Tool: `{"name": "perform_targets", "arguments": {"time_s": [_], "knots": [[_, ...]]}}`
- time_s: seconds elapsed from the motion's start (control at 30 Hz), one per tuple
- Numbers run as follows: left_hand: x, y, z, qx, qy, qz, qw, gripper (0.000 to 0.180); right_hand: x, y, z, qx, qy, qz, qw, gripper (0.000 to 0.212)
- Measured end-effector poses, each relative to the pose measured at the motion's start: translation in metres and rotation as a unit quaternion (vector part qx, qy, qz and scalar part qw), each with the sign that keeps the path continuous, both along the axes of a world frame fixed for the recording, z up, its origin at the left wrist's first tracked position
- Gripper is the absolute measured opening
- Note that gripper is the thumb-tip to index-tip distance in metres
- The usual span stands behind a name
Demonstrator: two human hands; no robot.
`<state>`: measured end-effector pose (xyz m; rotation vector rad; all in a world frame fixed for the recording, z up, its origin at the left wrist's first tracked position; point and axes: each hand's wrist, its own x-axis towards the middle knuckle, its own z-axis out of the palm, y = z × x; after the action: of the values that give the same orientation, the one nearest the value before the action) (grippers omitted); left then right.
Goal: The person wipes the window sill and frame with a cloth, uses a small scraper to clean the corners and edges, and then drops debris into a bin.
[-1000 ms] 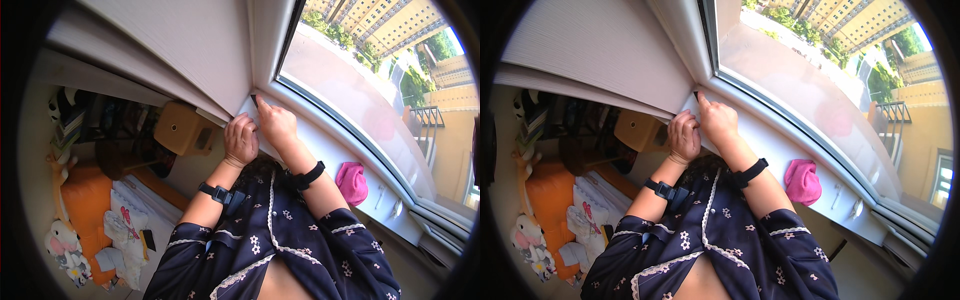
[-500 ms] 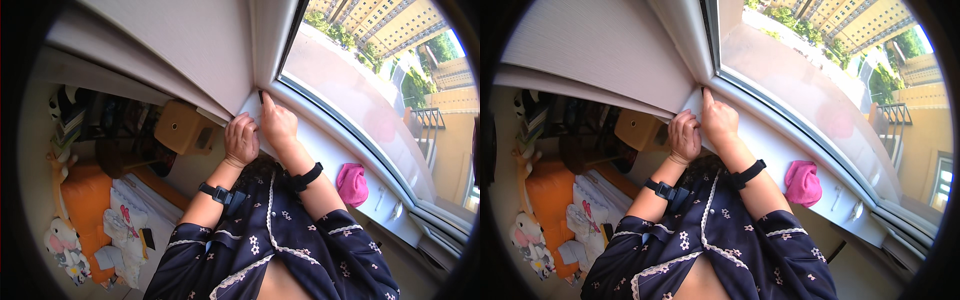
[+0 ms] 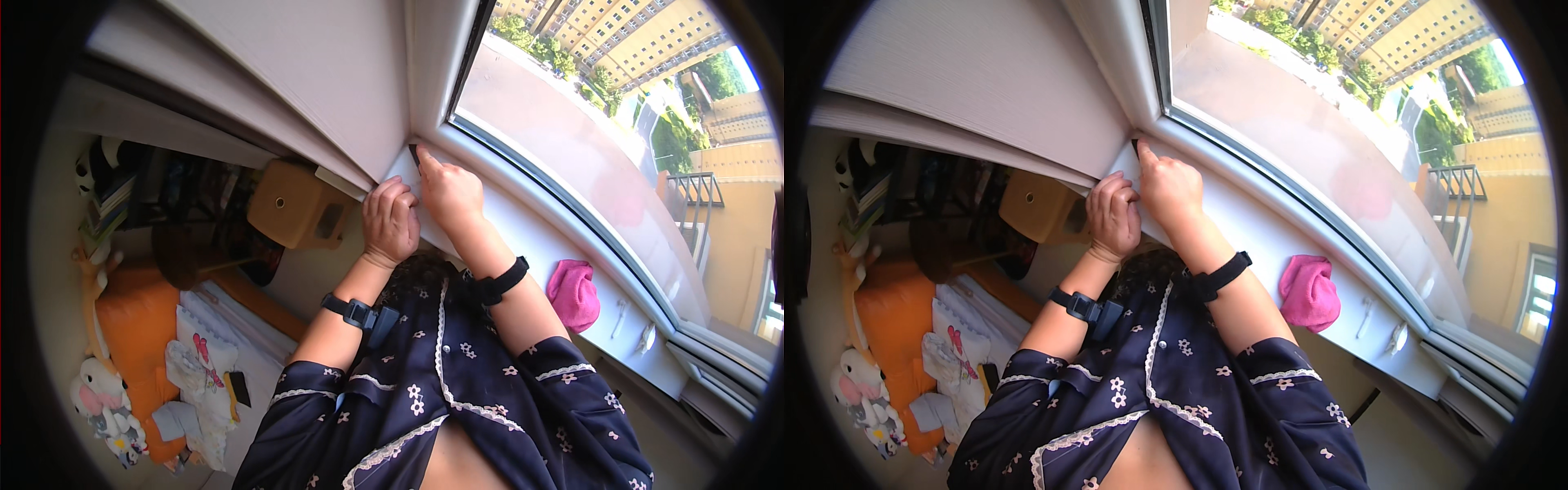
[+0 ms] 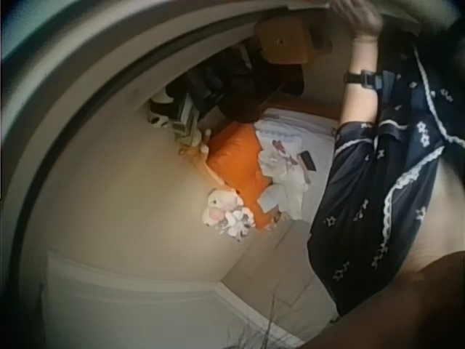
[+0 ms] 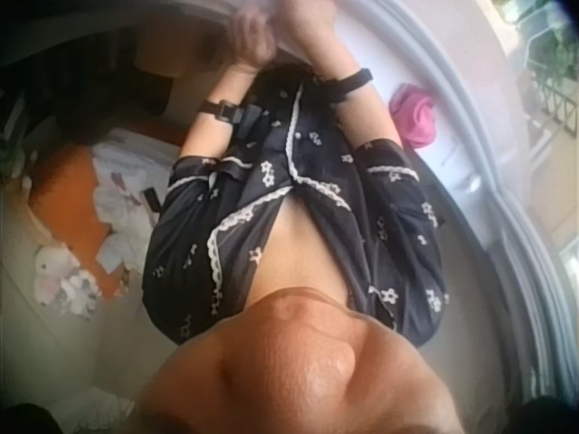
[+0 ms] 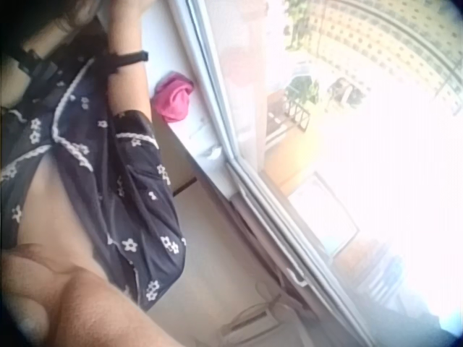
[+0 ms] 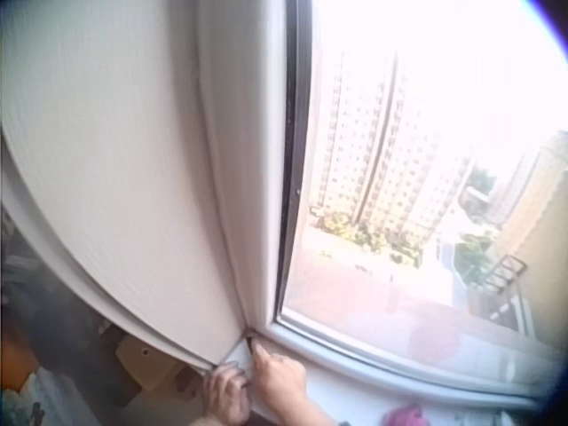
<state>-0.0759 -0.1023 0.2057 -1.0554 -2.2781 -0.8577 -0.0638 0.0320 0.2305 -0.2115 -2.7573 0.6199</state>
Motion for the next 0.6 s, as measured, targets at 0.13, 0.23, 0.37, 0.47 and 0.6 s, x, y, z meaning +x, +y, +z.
{"name": "perform_targets", "arguments": {"time_s": [0.13, 0.23, 0.37, 0.47, 0.6], "knots": [[-0.0006, 0.0000, 0.0008, -0.005, -0.010, -0.003, 1.000, 0.012, 0.0003, -0.0019, 0.0005, 0.001, -0.011, -0.017, 1.000, 0.044], [-0.0006, -0.0002, 0.0005, -0.001, -0.010, -0.005, 1.000, 0.012, -0.0010, -0.0052, 0.0049, 0.000, -0.026, -0.042, 0.999, 0.037], [0.0012, -0.0003, 0.0008, -0.003, -0.010, 0.000, 1.000, 0.012, 0.0001, -0.0013, 0.0017, -0.001, -0.020, 0.004, 1.000, 0.044], [0.0012, -0.0015, 0.0006, -0.006, -0.010, 0.000, 1.000, 0.012, 0.0007, -0.0044, 0.0038, -0.005, -0.035, -0.034, 0.999, 0.044], [0.0015, 0.0000, 0.0016, 0.001, -0.018, -0.005, 1.000, 0.007, -0.0018, -0.0058, 0.0009, 0.010, -0.041, -0.051, 0.998, 0.043]]}}
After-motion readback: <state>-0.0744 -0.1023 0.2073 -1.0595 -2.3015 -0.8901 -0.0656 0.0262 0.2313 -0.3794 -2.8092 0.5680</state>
